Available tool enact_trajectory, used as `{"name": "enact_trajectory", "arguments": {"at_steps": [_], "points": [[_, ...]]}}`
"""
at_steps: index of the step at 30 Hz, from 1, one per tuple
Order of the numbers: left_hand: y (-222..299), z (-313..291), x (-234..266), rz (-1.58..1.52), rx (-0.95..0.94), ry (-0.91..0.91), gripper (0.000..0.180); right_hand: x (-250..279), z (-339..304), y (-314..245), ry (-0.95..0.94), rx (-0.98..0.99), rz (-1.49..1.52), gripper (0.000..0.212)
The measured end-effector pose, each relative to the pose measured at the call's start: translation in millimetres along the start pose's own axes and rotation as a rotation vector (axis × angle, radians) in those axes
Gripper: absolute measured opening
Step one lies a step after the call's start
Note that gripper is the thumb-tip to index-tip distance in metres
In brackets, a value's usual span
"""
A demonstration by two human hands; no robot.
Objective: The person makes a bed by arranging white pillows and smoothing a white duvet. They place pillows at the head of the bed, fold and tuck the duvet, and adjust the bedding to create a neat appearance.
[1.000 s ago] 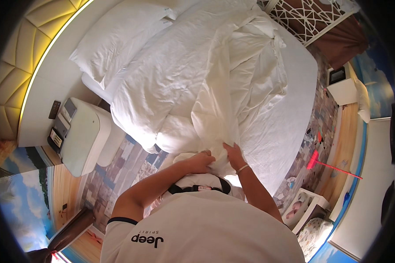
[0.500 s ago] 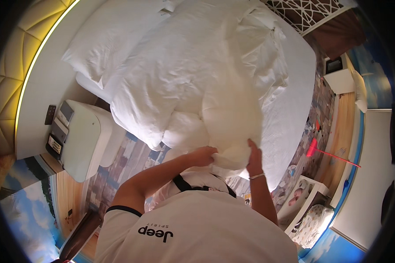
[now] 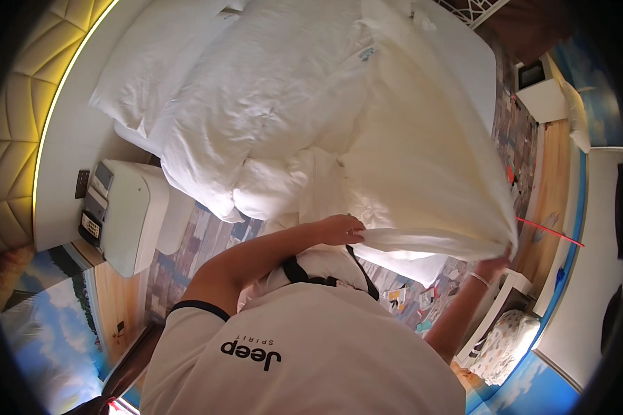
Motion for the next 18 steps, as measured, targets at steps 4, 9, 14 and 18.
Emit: {"name": "enact_trajectory", "arguments": {"at_steps": [4, 9, 14, 18], "points": [[-11.6, 29.0, -24.5, 0.049, 0.044, -0.052, 0.026, 135.8, 13.1, -60.1, 0.382, 0.177, -0.31, 0.041], [-96.7, 2.2, -25.1, 0.061, 0.26, 0.133, 0.026, 245.0, 45.3, 65.9, 0.341, -0.331, -1.971, 0.057], [-164.0, -56.7, -6.2, 0.054, 0.573, 0.361, 0.027, 107.9, -1.9, 267.8, -0.235, 0.188, -1.668, 0.072], [-186.6, -78.3, -6.1, -0.085, 0.644, 0.445, 0.029, -143.0, -125.6, 348.5, -1.06, 0.215, -1.202, 0.058]]}}
Point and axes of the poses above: each hand's wrist, its own z-axis towards the middle knuckle, its own x-axis out of the back of the hand, y = z × x, the point moved 9 cm from there along z, towards the middle knuckle, and after that the axes turned 10 degrees about -y, right-handed, at the moved point
